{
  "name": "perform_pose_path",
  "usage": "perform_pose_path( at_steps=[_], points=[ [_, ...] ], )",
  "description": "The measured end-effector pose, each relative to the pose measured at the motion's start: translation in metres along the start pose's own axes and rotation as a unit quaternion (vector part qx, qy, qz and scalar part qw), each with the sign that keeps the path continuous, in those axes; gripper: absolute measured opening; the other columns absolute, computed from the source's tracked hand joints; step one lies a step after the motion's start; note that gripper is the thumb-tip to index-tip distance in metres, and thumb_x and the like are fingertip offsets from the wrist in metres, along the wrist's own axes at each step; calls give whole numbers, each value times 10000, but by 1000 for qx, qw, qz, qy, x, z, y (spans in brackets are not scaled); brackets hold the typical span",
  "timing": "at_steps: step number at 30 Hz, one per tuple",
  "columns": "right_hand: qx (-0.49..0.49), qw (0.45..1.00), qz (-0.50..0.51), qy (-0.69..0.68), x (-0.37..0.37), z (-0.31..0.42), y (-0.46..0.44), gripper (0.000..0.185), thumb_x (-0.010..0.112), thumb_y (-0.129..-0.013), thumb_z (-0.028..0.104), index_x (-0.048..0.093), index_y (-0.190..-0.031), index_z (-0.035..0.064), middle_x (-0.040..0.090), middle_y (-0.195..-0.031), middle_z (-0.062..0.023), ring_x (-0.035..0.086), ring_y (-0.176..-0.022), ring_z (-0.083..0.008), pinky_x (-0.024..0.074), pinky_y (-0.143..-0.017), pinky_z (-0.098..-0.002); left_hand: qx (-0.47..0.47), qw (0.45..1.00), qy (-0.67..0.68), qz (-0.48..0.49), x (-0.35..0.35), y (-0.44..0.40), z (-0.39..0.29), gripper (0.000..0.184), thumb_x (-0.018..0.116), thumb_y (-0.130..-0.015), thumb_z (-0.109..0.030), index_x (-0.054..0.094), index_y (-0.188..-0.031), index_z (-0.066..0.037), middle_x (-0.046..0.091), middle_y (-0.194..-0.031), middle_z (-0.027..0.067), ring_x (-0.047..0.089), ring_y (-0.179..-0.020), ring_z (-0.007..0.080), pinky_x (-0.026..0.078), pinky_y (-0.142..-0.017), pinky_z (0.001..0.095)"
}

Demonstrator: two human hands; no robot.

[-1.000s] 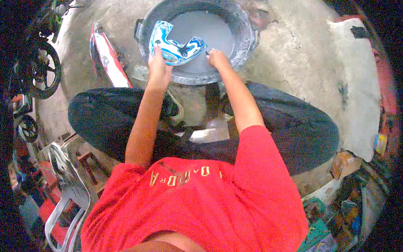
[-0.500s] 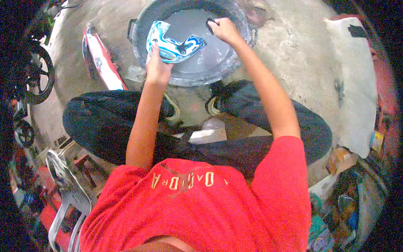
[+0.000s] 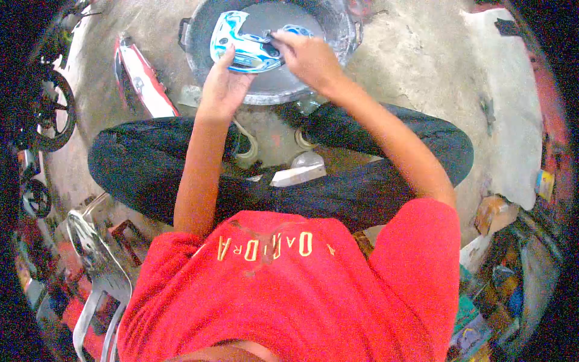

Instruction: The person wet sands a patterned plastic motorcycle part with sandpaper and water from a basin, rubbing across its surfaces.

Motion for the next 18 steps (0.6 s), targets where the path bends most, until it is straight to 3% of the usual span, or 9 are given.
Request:
perform_pose_path(
  at_steps=[3, 4, 6, 11, 15, 18],
  points=[
    [-141, 989, -47, -8, 7, 19, 17, 294, 614, -959, 151, 670, -1238, 82, 686, -1162, -195, 665, -1080, -359, 540, -910, -410, -24, 1000, -7, -8, 5, 9, -5, 299, 488, -1040, -165, 503, -1322, -67, 612, -1250, 111, 578, -1192, 255, 474, -1031, 461],
    [-103, 995, -9, -10, 5, 19, 18, 316, 613, -956, 130, 651, -1267, 88, 656, -1240, -189, 628, -1164, -351, 516, -977, -409, -33, 999, 3, -5, 6, 12, -7, 296, 474, -1044, -161, 500, -1320, -58, 609, -1252, 114, 579, -1189, 258, 466, -1041, 462],
    [-108, 994, -31, 0, -4, 23, 14, 313, 618, -956, 143, 655, -1262, 87, 660, -1236, -187, 635, -1153, -349, 517, -974, -407, -34, 999, -2, -35, 22, 18, -14, 318, 441, -1052, -153, 478, -1343, -30, 589, -1303, 131, 567, -1220, 267, 429, -1090, 467],
    [-88, 996, -25, 2, -30, 40, 15, 309, 622, -957, 148, 662, -1259, 95, 665, -1238, -180, 639, -1158, -339, 513, -985, -400, -39, 999, 3, 14, 45, 34, -32, 420, 503, -1035, -177, 432, -1422, -32, 533, -1415, 165, 510, -1317, 302, 380, -1139, 495],
    [-169, 985, -29, 19, -33, 62, 26, 356, 657, -930, 135, 649, -1284, 104, 646, -1282, -175, 621, -1205, -319, 505, -1007, -394, -48, 998, 17, 43, 53, 42, -39, 403, 487, -1050, -204, 431, -1418, -50, 541, -1397, 155, 534, -1291, 298, 419, -1110, 505],
    [-74, 996, -48, 10, -34, 27, 3, 376, 649, -927, 117, 630, -1300, 81, 632, -1306, -179, 605, -1231, -322, 492, -1029, -398, -46, 998, 33, 24, 62, 49, -36, 406, 477, -1058, -231, 428, -1425, -67, 549, -1387, 155, 530, -1294, 310, 415, -1103, 548]
  ],
)
Point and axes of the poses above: each hand's wrist, its own y-axis away from the middle knuckle, its own x-axis out of the palm, z = x × y, the point moved 4 cm from there along -y, towards the middle knuckle
